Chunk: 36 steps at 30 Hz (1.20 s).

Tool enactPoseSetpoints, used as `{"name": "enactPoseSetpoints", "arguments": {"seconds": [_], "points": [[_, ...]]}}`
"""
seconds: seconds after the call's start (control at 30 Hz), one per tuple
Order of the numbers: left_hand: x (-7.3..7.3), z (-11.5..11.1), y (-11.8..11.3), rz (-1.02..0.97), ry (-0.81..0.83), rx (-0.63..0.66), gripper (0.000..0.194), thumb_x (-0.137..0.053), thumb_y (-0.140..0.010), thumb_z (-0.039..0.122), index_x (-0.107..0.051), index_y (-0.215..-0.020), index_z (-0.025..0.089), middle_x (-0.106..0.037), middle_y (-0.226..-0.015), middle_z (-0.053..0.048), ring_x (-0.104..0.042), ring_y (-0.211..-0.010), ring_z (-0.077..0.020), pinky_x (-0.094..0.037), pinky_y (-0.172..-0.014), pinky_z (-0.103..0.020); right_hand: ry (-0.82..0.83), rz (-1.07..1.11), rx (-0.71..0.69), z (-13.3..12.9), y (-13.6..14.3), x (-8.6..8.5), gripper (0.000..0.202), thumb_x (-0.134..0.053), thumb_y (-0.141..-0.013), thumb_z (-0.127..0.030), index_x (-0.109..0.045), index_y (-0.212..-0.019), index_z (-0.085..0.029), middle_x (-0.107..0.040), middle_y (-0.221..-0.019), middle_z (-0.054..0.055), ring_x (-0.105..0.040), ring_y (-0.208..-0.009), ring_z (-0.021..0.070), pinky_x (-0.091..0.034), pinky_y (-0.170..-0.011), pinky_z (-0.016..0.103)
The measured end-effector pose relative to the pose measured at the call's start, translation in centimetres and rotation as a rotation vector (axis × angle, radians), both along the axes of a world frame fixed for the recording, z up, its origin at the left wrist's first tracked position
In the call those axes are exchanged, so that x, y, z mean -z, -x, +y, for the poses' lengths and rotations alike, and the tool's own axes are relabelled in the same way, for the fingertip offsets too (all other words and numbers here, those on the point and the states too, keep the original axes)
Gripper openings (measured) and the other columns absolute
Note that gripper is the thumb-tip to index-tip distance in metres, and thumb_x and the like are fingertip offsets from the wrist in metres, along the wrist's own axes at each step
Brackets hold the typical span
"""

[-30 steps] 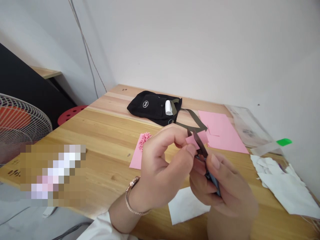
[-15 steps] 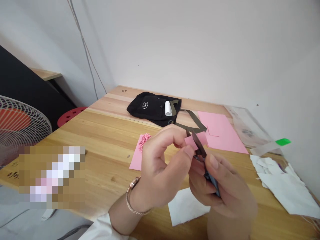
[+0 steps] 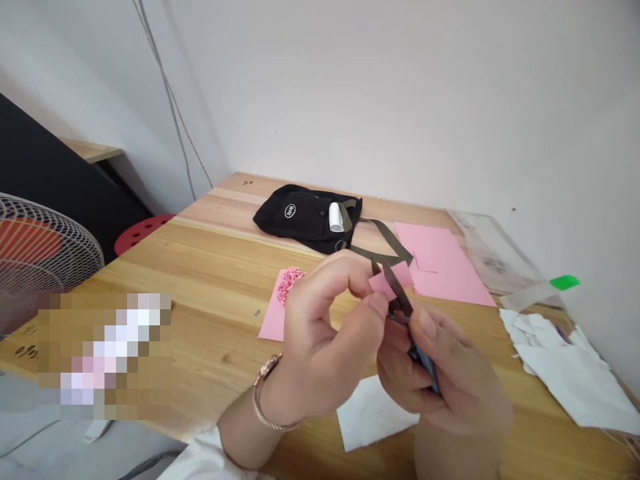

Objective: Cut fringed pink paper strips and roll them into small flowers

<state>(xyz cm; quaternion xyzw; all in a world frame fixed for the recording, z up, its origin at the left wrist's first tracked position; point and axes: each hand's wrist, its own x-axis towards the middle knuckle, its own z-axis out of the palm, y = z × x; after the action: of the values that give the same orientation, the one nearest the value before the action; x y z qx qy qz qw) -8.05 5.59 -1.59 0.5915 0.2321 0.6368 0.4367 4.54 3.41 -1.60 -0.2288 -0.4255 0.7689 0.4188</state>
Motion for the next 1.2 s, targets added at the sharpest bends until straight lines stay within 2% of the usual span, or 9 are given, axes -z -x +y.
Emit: {"name": "enactPoseSetpoints", "arguments": {"seconds": [0.67, 1.2], "points": [[-0.01, 0.27, 0.02, 0.0, -0.037, -0.036, 0.016, -0.049, -0.083, 0.009, -0.053, -0.068, 0.016, -0.05, -0.066, -0.001, -0.046, -0.063, -0.012, -0.04, -0.059, -0.029, -0.022, 0.093, -0.075, 0.29, -0.33, -0.01, 0.035, -0.049, -0.087, -0.046, -0.039, -0.068, -0.019, -0.027, -0.051, -0.01, -0.011, -0.032, -0.001, -0.009, -0.027, 0.011], [-0.21, 0.25, 0.01, 0.044, -0.052, -0.087, 0.017, -0.05, -0.081, 0.008, -0.05, -0.066, 0.016, -0.051, -0.066, -0.001, -0.047, -0.063, -0.0126, -0.04, -0.058, -0.029, -0.055, 0.049, -0.046, 0.18, -0.4, 0.11, 0.034, -0.048, -0.088, -0.047, -0.042, -0.07, -0.019, -0.026, -0.05, -0.01, -0.011, -0.031, -0.0005, -0.007, -0.026, 0.013]]}}
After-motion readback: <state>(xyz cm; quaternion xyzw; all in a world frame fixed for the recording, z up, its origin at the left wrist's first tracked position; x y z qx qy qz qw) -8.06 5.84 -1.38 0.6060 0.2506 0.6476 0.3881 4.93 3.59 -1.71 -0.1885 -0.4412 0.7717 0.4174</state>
